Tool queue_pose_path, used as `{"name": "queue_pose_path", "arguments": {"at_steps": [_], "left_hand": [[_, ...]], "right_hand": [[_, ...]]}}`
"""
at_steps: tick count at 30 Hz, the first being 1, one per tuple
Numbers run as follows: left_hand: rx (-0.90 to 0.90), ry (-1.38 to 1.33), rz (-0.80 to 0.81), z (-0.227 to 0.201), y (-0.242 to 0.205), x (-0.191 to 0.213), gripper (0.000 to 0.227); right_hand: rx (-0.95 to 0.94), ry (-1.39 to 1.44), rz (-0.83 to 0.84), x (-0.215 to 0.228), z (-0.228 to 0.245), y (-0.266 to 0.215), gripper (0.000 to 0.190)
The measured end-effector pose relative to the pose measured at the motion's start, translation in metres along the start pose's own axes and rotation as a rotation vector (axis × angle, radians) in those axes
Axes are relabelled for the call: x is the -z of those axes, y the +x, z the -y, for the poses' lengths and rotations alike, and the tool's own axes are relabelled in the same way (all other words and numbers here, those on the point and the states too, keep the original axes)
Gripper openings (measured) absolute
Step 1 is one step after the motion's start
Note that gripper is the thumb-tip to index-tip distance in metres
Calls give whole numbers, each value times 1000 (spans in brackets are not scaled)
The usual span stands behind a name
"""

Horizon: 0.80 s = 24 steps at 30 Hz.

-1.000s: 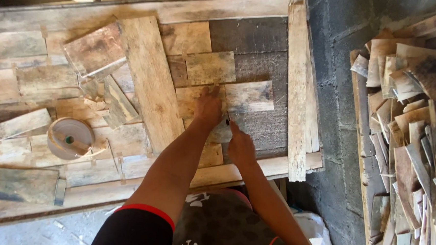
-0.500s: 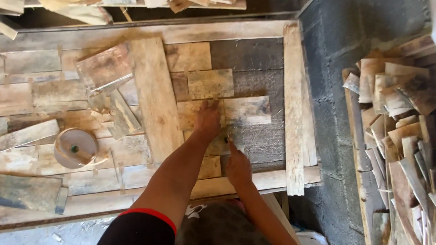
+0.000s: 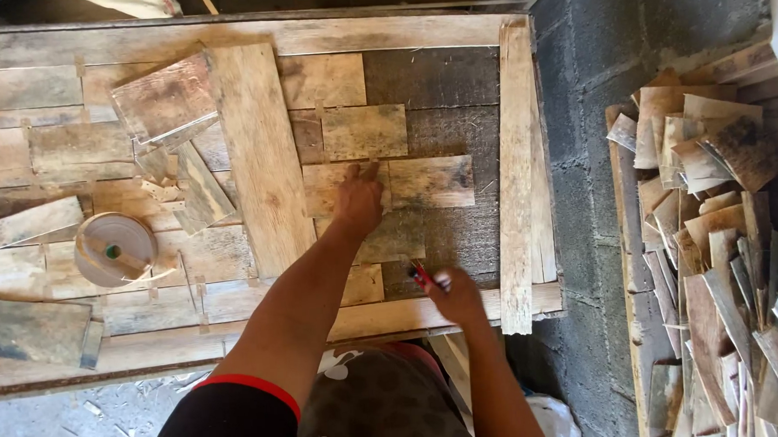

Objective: The person is trimming and fitting small wood veneer pieces onto a surface to create a decorative pattern.

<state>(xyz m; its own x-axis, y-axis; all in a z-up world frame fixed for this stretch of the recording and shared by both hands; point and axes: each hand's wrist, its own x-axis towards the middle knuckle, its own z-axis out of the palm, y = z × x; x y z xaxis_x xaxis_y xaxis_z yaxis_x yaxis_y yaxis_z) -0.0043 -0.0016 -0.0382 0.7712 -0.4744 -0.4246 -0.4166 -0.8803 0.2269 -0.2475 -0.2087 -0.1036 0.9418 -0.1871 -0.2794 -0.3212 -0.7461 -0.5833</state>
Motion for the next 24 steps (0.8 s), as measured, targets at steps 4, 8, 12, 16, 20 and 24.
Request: {"name": "queue_pose_path", "arguments": {"at_steps": [4, 8, 12, 16, 20, 24], "left_hand": [[-26, -23, -124, 0, 1, -11, 57], [-15, -91, -131, -5, -10, 5, 66], [10, -54, -53, -6, -5, 3, 57], [-51, 48, -169, -2, 1, -11, 48], [-28, -13, -70, -6, -6, 11, 49], [-47, -88, -116, -2, -2, 1, 48]], "right_hand": [[-35, -128, -201, 25, -11, 62, 36], [56, -235, -415, 41, -3, 124, 55], [-234, -391, -259, 53, 24, 160, 50], [-540, -264, -106, 82, 67, 151, 48], [-122, 138, -495, 94, 105, 140, 19], [-194, 134, -424, 95, 92, 144, 18]]}}
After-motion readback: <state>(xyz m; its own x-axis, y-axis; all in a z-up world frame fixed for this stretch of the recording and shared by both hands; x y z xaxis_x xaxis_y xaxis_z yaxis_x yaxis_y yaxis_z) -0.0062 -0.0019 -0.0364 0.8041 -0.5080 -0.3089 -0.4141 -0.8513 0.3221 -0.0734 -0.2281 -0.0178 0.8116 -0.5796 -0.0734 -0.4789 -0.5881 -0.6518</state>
